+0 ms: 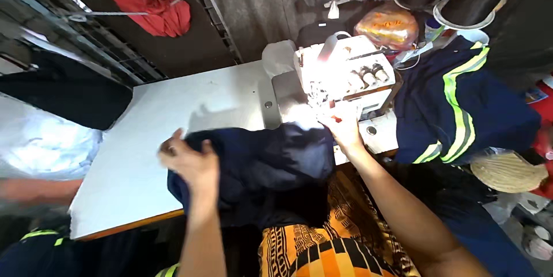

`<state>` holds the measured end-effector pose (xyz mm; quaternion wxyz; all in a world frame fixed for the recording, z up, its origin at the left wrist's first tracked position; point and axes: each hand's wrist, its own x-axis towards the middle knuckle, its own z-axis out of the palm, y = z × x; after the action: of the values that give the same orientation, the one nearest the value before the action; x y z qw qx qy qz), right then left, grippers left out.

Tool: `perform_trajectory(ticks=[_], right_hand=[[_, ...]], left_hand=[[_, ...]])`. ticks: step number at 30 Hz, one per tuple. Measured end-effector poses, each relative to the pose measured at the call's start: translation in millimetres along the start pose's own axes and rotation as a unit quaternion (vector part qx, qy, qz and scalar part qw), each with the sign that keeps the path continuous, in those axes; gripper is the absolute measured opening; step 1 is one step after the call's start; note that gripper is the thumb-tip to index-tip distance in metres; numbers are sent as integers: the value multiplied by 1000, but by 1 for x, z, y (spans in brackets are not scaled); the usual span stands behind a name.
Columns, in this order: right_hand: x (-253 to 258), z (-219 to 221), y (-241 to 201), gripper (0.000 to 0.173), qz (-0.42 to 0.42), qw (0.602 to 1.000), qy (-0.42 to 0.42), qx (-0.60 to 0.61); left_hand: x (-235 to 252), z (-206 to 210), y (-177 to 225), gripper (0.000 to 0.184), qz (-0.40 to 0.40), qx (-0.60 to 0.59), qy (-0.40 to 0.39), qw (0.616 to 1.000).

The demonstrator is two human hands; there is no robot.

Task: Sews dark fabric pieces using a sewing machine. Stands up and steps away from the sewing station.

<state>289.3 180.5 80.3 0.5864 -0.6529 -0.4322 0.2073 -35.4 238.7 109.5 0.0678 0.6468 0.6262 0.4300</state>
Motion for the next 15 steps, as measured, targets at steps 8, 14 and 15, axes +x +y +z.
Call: perform_trajectory(ticks=[8,14,15], right_hand=[[-6,-4,3,19,-104,979,134,-110],[-9,2,12,19,-220,960,68,-161],[-8,4,12,23,-213,960,75,-168]], left_hand=[[-90,102,93,50,302,6,-228,926],[-77,101,84,50,292,0,-239,926],[-73,101,83,50,291,2,-244,925]])
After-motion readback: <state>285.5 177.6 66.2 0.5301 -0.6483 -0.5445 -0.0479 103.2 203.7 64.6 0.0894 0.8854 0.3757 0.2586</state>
